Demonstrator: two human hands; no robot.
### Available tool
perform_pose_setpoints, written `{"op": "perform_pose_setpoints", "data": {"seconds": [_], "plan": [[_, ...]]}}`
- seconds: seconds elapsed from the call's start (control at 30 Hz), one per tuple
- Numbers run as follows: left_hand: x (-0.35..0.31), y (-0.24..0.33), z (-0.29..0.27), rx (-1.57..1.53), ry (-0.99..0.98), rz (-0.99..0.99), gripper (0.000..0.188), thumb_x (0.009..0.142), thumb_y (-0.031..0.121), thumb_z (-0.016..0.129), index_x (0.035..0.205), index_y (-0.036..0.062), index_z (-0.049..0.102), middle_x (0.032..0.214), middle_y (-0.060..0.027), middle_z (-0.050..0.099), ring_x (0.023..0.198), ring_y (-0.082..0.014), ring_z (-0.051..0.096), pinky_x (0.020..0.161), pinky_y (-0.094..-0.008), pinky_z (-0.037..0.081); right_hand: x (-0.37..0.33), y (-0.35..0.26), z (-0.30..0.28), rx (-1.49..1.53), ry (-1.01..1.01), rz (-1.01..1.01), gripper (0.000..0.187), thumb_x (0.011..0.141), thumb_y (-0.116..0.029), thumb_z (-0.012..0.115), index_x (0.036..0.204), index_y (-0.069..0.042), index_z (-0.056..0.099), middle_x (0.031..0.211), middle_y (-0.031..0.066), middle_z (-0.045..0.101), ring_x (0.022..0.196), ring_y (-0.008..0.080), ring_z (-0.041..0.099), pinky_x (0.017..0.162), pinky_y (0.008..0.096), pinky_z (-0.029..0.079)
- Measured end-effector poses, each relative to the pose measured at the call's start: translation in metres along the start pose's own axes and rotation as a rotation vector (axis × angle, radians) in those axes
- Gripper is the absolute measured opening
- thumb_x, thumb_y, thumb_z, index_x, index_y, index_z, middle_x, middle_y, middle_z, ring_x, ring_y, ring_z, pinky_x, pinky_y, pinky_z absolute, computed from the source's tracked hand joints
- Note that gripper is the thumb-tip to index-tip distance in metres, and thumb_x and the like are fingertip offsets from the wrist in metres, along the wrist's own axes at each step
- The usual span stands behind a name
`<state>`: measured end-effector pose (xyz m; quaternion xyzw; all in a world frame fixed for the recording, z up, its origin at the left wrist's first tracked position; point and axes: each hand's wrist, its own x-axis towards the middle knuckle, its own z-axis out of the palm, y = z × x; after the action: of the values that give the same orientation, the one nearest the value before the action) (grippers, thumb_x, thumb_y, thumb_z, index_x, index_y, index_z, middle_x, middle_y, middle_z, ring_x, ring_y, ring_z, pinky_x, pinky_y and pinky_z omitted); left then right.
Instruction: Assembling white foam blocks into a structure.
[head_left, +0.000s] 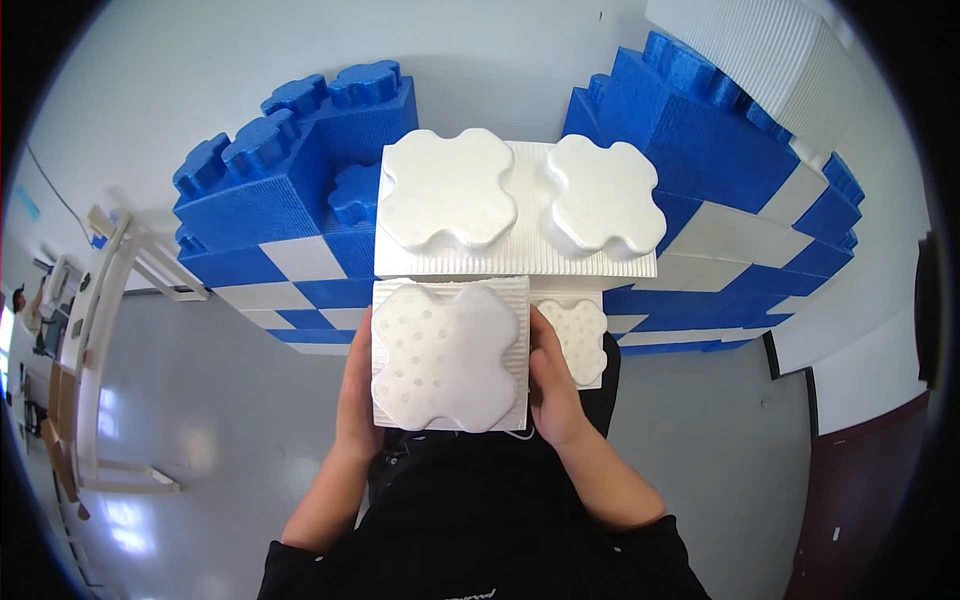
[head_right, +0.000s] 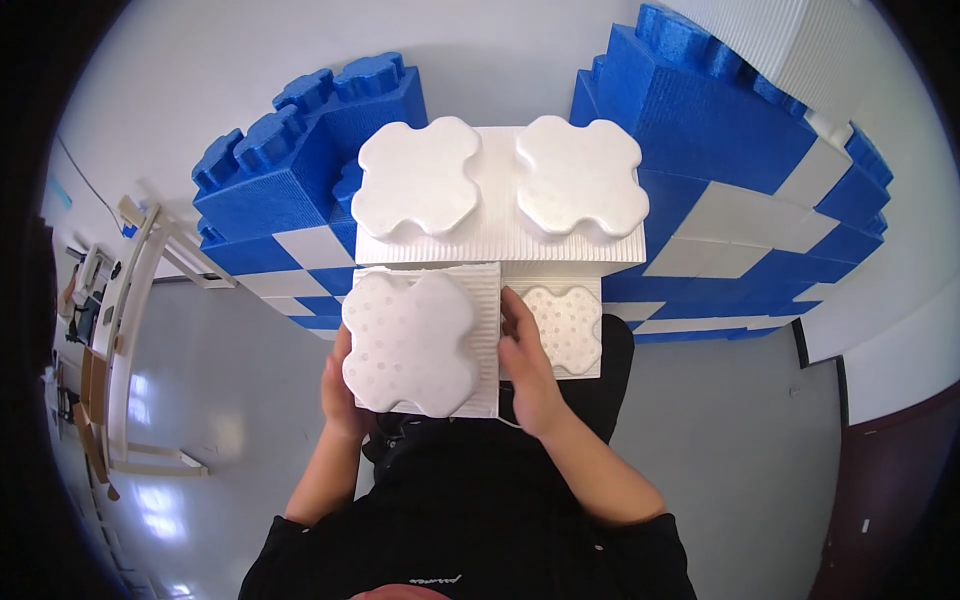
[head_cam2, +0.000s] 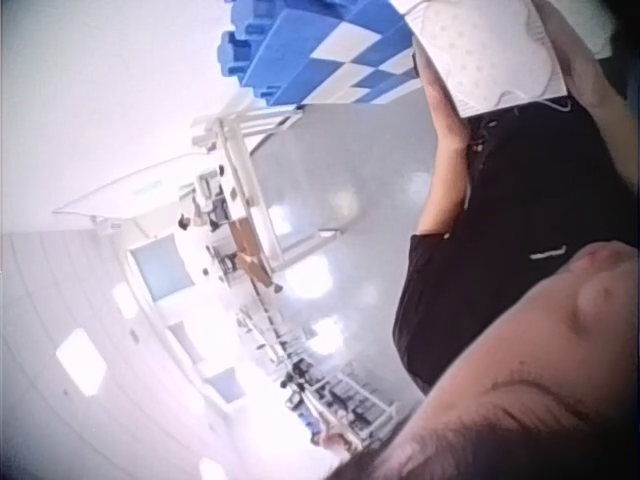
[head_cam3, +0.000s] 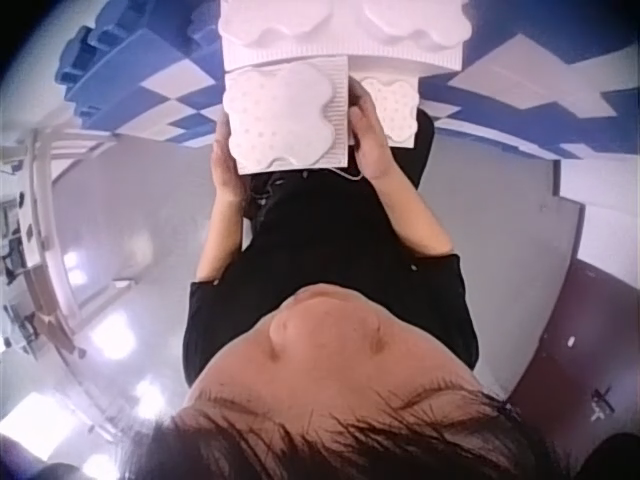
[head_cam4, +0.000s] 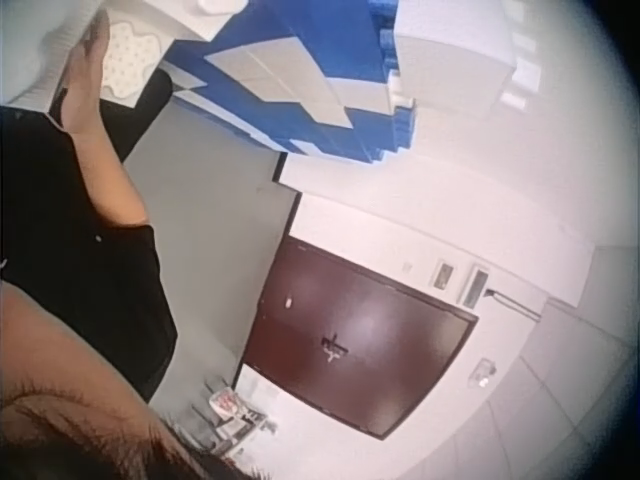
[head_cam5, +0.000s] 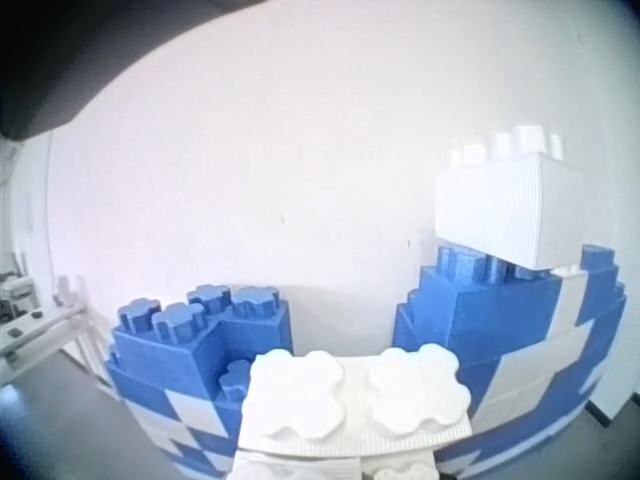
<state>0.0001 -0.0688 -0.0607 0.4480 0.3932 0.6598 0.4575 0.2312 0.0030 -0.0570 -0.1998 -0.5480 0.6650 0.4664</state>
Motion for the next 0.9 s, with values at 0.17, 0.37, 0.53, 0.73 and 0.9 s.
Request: {"op": "perform_pose_setpoints", "data": {"seconds": [0.17,0.37,0.53,0.73,0.9], "plan": [[0.016,-0.012,-0.007,-0.29,0.123,-0.351,0.074,0.107,0.054,0.034,0.156,-0.0019,0.032,0.153,-0.0185,0.047,0.139,-0.0271,0.049,0.115,-0.0403,0.039,0.014,0.012,0.001,0.109,0.074,0.08,0.081,0.108,-0.055,0.036,0.16,0.004,0.015,0.162,0.0185,0.029,0.15,0.027,0.028,0.123,0.0397,0.022],[0.018,-0.01,0.002,-0.274,0.06,-0.354,0.059,0.109,0.043,0.038,0.151,0.002,0.041,0.141,-0.0161,0.058,0.124,-0.026,0.062,0.103,-0.0409,0.051,0.019,0.034,-0.002,0.068,0.15,0.05,0.079,0.108,-0.057,0.033,0.161,-0.001,0.016,0.158,0.0157,0.036,0.145,0.0243,0.036,0.119,0.0404,0.032],[0.017,-0.005,0.008,-0.231,-0.024,-0.303,0.055,0.11,0.04,0.039,0.15,0.0019,0.043,0.14,-0.015,0.059,0.123,-0.0247,0.062,0.103,-0.0405,0.052,0.02,0.031,0.01,0.398,0.095,0.082,0.074,0.108,-0.056,0.034,0.164,-0.011,0.014,0.16,0.0122,0.033,0.146,0.0251,0.037,0.12,0.0433,0.032],[0.01,-0.002,0.007,-0.231,0.038,-0.351,0.057,0.11,0.041,0.038,0.15,0.0012,0.042,0.141,-0.0152,0.058,0.124,-0.0252,0.061,0.103,-0.0398,0.052,0.014,0.031,0.002,0.434,0.022,0.129,0.076,0.107,-0.056,0.035,0.165,-0.014,0.01,0.163,0.0109,0.029,0.148,0.0254,0.034,0.122,0.0449,0.029],[0.009,-0.003,0.002,-0.173,-0.001,-0.292,0.057,0.11,0.041,0.037,0.151,0.0008,0.042,0.141,-0.0159,0.058,0.125,-0.0254,0.06,0.104,-0.0398,0.05,0.017,0.018,0.012,0.409,0.039,0.152,0.08,0.106,-0.059,0.036,0.166,-0.014,0.007,0.166,0.0107,0.025,0.15,0.0256,0.031,0.123,0.0443,0.026]]}}
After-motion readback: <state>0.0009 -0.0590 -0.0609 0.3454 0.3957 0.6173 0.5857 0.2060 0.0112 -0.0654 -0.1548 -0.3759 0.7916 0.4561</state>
